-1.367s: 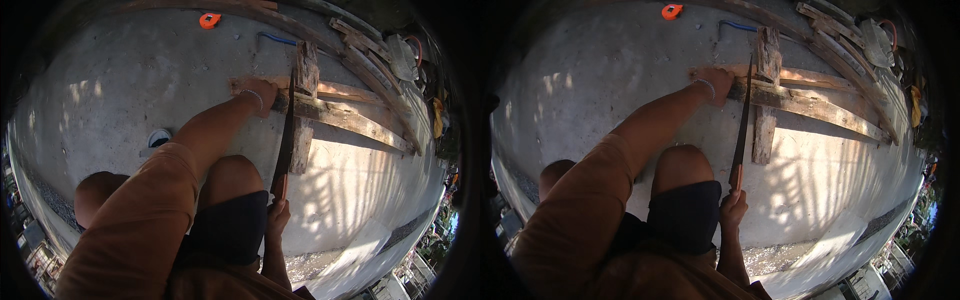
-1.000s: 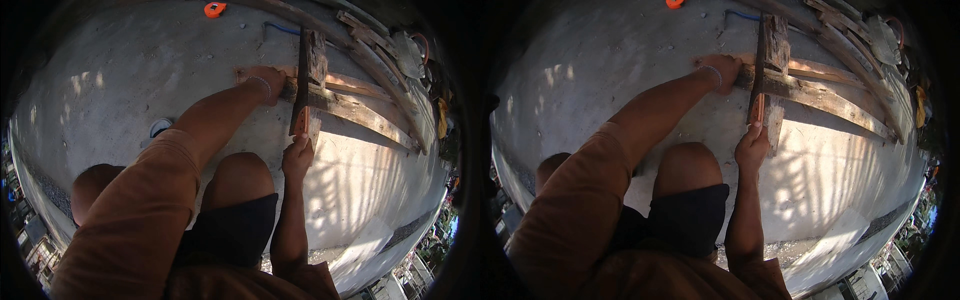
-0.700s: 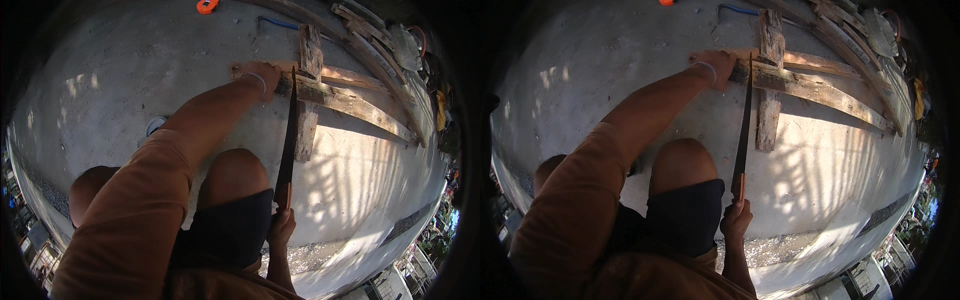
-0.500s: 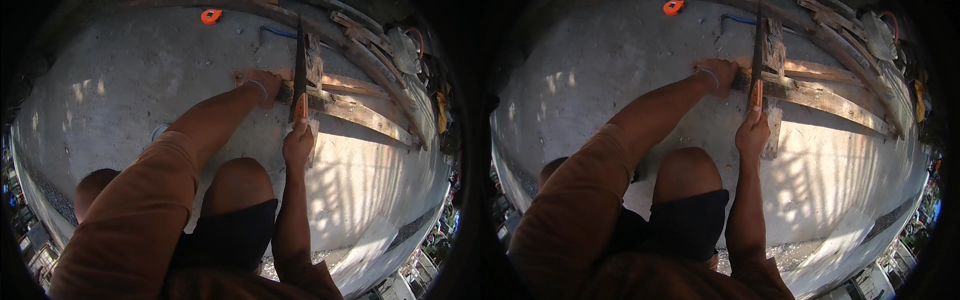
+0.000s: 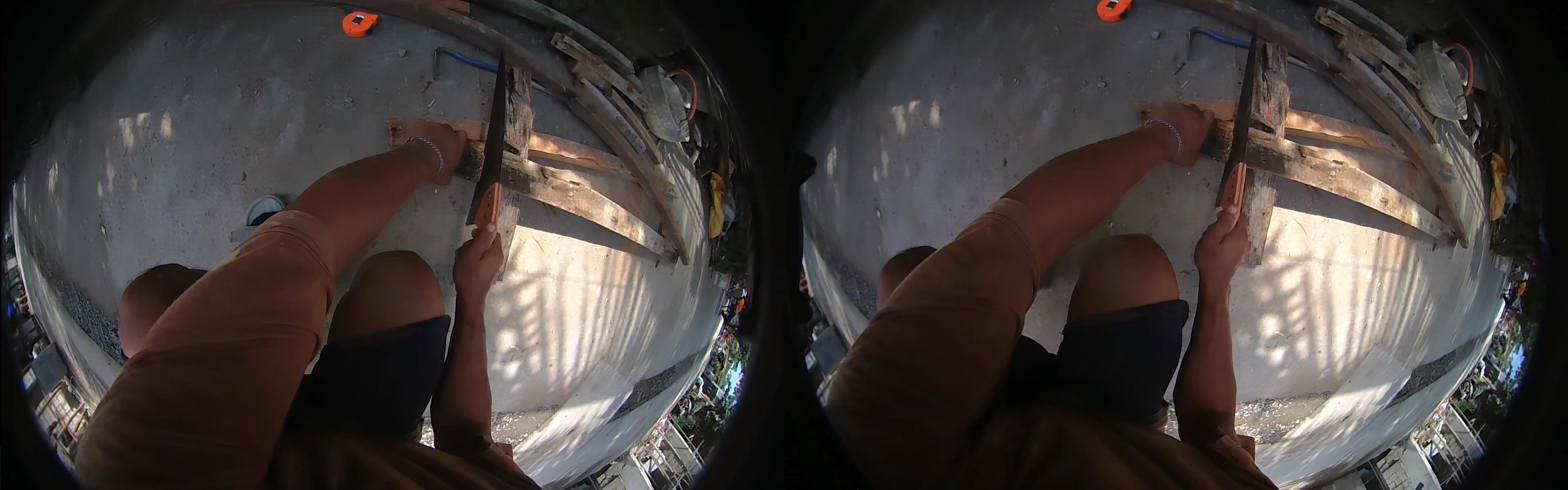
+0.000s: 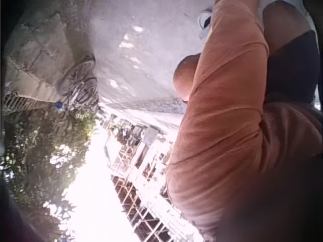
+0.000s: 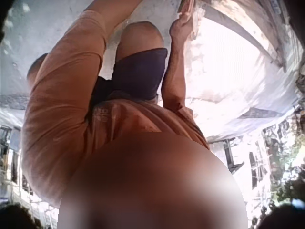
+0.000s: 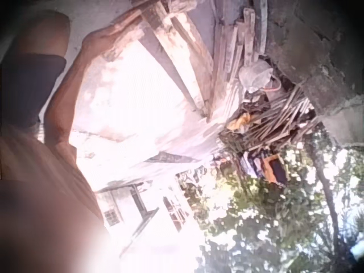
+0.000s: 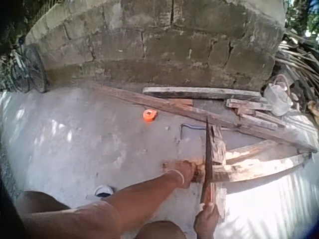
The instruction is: The person measures a piece of wood with a tape measure, then uses a hand saw to cut the wood into smaller pieces. The person repositions the wood and continues sawing until the cut is complete.
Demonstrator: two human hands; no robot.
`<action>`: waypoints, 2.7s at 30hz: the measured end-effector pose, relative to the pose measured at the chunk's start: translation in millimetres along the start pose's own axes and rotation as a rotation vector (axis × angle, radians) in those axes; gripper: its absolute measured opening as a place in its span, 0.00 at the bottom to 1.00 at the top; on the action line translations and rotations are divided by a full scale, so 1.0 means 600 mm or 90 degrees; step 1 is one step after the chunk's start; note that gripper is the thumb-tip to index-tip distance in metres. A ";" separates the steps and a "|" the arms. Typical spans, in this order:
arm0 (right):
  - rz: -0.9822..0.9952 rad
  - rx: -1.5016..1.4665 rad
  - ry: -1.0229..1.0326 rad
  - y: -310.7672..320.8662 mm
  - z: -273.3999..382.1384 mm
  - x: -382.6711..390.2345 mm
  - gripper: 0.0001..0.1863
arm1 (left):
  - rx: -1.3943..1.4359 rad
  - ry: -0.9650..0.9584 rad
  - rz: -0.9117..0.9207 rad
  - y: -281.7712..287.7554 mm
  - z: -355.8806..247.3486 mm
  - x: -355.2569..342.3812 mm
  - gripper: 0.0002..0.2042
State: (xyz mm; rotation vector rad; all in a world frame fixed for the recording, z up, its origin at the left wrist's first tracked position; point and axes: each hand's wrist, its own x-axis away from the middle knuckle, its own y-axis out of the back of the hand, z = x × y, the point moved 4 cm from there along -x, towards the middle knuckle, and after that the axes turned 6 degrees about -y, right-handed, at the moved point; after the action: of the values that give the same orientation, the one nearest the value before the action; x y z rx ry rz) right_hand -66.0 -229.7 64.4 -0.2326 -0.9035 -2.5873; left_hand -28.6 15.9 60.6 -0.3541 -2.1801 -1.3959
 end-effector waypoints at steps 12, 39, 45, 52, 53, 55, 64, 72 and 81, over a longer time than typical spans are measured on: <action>0.010 0.018 -0.034 -0.013 0.048 -0.057 0.31 | -0.016 0.018 -0.058 -0.005 0.001 -0.001 0.33; 0.002 0.020 0.094 -0.006 0.059 -0.068 0.34 | -0.039 0.015 -0.046 -0.007 -0.001 -0.011 0.35; 0.043 0.053 0.013 0.086 -0.010 0.172 0.36 | -0.025 0.008 -0.040 -0.001 0.012 -0.010 0.35; 0.047 0.021 0.031 0.060 0.017 0.047 0.34 | -0.031 0.030 -0.049 -0.007 -0.004 -0.005 0.35; 0.048 0.013 0.051 0.027 0.018 -0.018 0.33 | -0.018 0.012 -0.037 -0.007 -0.008 -0.003 0.35; 0.011 -0.016 0.086 0.005 0.017 -0.053 0.33 | -0.005 0.025 -0.041 -0.001 -0.005 0.005 0.35; 0.088 0.066 -0.207 0.140 0.012 0.231 0.37 | 0.007 0.029 -0.033 0.002 -0.003 0.003 0.32; 0.035 -0.011 0.071 0.040 -0.006 0.059 0.32 | 0.005 -0.011 -0.033 0.001 -0.005 0.007 0.32; 0.051 0.018 0.031 0.065 -0.068 0.091 0.29 | 0.015 0.026 -0.015 -0.007 -0.003 -0.002 0.34</action>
State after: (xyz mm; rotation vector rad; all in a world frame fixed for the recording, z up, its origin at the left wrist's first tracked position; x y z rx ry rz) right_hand -100.6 -299.8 69.3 -0.1929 -0.8933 -2.4938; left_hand -29.0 12.8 57.4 -0.2895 -2.1734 -1.3772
